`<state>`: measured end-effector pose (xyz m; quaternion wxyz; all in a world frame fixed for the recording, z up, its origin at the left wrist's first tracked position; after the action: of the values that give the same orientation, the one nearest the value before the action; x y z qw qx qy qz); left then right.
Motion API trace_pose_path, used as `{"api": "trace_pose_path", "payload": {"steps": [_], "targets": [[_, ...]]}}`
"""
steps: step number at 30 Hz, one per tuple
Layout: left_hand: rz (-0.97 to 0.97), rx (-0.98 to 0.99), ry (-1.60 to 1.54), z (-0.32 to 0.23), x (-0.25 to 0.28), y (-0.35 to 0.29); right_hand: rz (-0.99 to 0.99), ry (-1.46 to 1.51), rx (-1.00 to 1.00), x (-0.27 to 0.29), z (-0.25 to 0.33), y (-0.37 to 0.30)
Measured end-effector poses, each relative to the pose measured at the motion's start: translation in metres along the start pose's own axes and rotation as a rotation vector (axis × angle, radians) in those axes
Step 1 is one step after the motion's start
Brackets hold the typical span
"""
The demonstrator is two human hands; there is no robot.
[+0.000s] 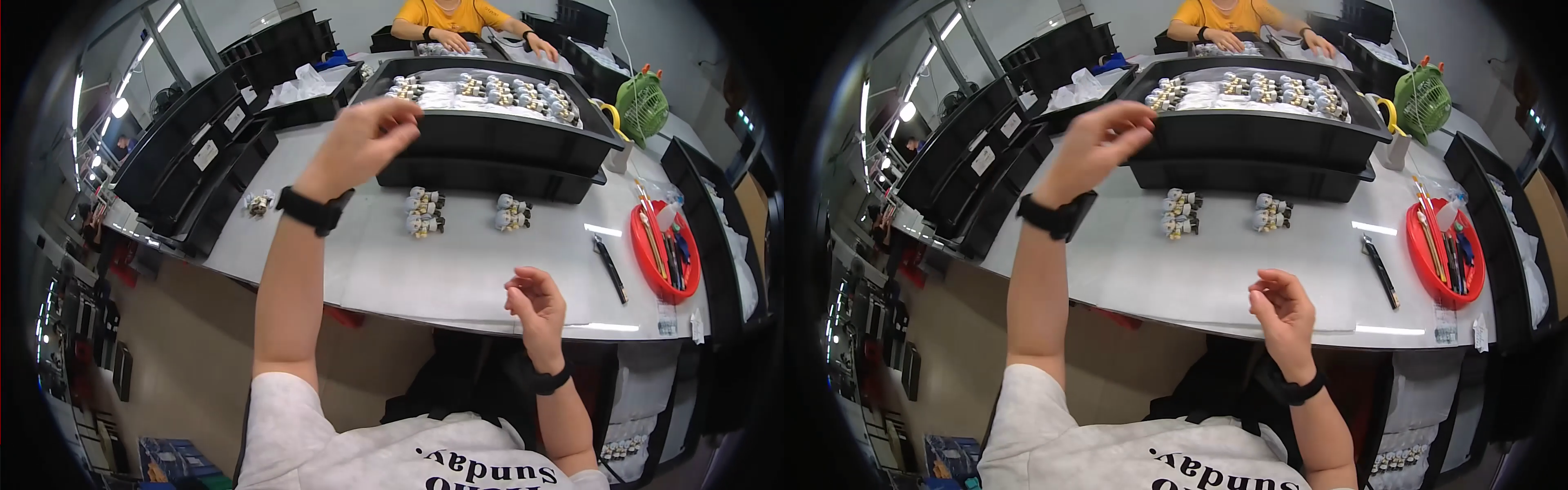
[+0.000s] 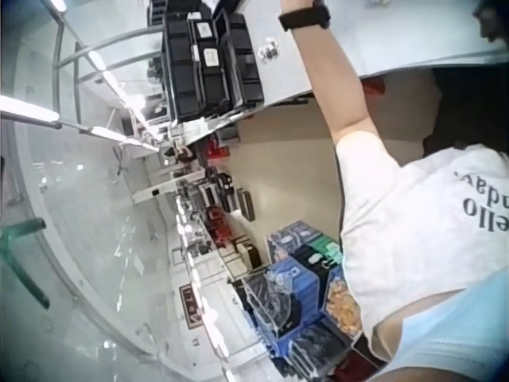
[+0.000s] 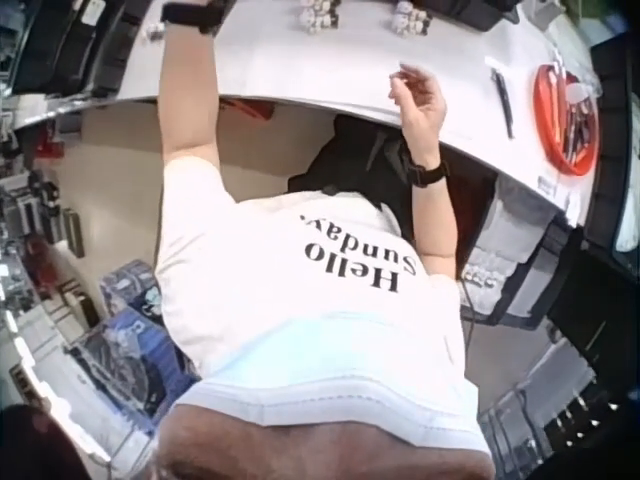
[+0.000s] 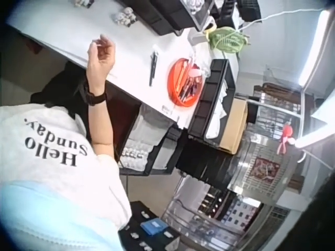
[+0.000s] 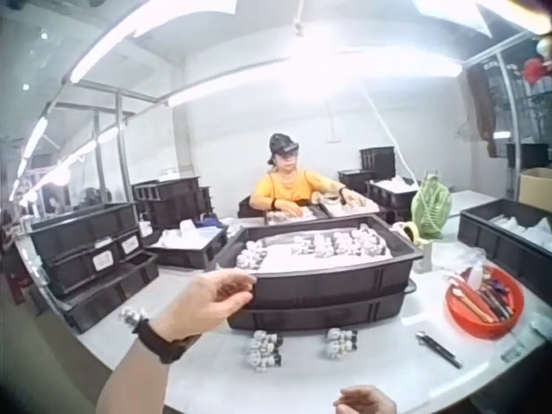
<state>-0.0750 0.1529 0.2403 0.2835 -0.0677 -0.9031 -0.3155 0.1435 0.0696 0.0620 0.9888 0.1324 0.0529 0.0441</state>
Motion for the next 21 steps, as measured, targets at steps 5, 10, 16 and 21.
{"api": "trace_pose_path", "payload": {"steps": [5,10,16,21], "targets": [[0.637,0.360,0.421,0.110,-0.094,-0.033,-0.039,-0.336,0.117,0.001,-0.012,0.008],[0.735,0.391,0.438,0.133,-0.111,-0.050,0.243,-0.767,0.119,-0.005,0.020,0.021],[0.765,0.438,0.387,0.142,-0.134,-0.057,0.391,-1.232,0.269,0.007,0.031,0.098],[0.735,0.360,0.330,0.123,-0.145,-0.053,0.398,-1.267,0.054,0.030,-0.036,0.140]]}}
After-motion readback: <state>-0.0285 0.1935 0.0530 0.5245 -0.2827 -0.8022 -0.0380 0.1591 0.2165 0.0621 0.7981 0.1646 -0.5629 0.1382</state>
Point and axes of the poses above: each hand's wrist, its own y-axis towards the middle knuckle, its own x-axis out of the back of the hand, z = x × y, the point moved 10 cm from there along y, towards the middle knuckle, and after that the axes turned 9 degrees about -y, right-handed, at the moved point
